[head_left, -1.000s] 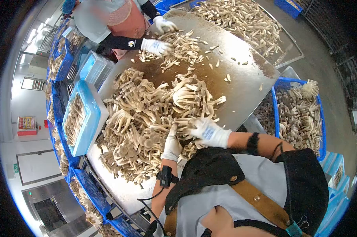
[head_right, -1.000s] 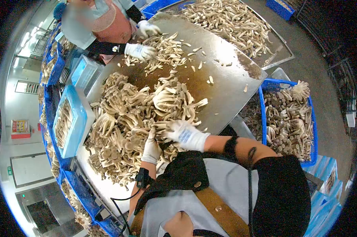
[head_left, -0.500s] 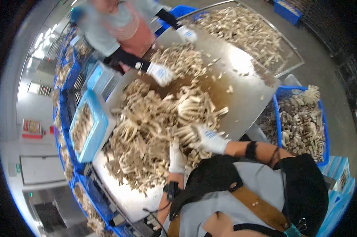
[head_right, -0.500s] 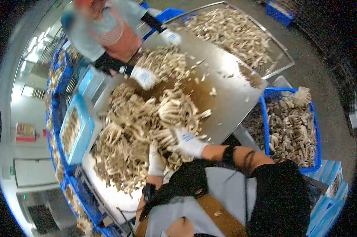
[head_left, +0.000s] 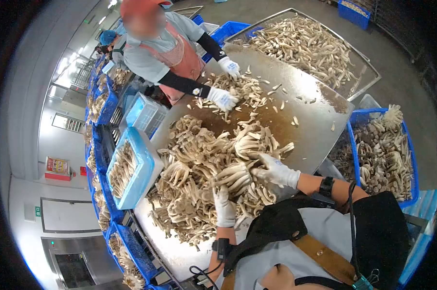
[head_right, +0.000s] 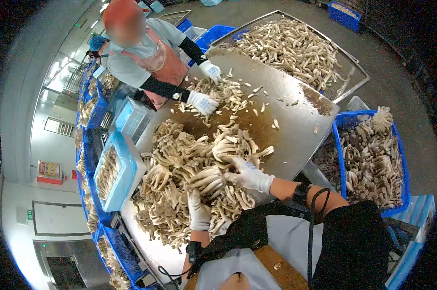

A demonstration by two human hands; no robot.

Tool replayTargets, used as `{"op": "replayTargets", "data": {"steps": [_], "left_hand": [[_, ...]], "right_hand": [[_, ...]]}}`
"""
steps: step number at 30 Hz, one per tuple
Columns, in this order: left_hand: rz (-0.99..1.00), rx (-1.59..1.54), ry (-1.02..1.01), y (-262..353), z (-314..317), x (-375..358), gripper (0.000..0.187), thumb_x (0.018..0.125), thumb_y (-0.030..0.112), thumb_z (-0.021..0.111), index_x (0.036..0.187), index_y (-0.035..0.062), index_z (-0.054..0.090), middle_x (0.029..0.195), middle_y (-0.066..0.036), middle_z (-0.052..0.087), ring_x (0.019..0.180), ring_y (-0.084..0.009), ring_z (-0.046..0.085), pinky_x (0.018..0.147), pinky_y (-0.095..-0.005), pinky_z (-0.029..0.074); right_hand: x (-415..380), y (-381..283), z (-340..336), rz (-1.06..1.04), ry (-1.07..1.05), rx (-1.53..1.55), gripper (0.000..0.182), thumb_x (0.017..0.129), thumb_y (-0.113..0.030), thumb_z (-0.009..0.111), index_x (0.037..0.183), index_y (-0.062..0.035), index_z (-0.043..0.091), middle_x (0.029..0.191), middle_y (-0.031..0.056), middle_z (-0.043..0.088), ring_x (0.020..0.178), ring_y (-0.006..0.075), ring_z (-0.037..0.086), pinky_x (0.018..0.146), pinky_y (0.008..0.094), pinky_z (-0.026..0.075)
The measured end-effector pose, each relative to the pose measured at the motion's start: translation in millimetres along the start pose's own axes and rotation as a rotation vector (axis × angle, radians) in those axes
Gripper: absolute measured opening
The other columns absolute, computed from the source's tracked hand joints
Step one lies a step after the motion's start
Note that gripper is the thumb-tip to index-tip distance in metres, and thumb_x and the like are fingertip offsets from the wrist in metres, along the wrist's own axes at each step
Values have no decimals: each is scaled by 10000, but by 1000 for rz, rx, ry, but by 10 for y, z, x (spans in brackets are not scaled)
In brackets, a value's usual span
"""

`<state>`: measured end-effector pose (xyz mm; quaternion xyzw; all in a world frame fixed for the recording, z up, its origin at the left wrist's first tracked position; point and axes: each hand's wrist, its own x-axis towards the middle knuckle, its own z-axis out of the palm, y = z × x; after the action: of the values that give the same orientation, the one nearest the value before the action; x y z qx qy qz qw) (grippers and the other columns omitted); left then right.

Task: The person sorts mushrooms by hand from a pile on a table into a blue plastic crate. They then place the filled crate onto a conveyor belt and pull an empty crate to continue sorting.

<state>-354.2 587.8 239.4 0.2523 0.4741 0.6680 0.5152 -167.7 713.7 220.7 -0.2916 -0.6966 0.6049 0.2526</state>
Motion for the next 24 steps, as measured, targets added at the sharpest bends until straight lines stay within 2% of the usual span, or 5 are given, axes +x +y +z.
{"op": "replayTargets", "data": {"steps": [4, 7, 9, 14, 24], "left_hand": [[2, 180, -211, 373, 98, 15, 949, 781, 482, 784, 1476, 61, 293, 1350, -124, 526, 1141, -267, 601, 964, -440, 521], [290, 436, 136, 582, 381, -13, 1156, 698, 612, 783, 1518, 59, 184, 1477, -161, 374, 1320, -265, 444, 1086, -423, 415], [367, 536, 387, 489, 371, -75, 1116, 744, 626, 734, 1538, 92, 162, 1522, -166, 291, 1373, -272, 367, 1111, -433, 374], [188, -163, 79, 190, 158, 46, 725, 939, 643, 452, 1482, 174, 351, 1474, -60, 417, 1309, -267, 452, 1130, -434, 351], [233, -385, 243, 361, 309, 138, 643, 920, 575, 569, 1369, 123, 485, 1329, -61, 546, 1213, -215, 527, 1068, -386, 412]], "right_hand": [[155, -326, -85, 13, -351, 417, 788, 907, -346, 661, 1489, 6, 262, 1450, 199, 410, 1344, 279, 394, 1135, 384, 304], [47, -436, 9, -21, -128, 286, 764, 879, -339, 681, 1461, -4, 316, 1426, 201, 429, 1333, 285, 404, 1132, 388, 303], [112, -529, 122, -86, 61, 49, 686, 865, -355, 689, 1391, -16, 408, 1396, 217, 445, 1333, 309, 405, 1122, 406, 308], [224, -413, 476, -372, 55, -142, 656, 798, -319, 755, 1289, -17, 442, 1385, 227, 411, 1291, 351, 424, 1101, 443, 324], [405, -427, 546, -488, 109, -138, 314, 860, -48, 526, 1174, -47, 540, 1186, 237, 562, 1137, 396, 540, 999, 438, 432]]}}
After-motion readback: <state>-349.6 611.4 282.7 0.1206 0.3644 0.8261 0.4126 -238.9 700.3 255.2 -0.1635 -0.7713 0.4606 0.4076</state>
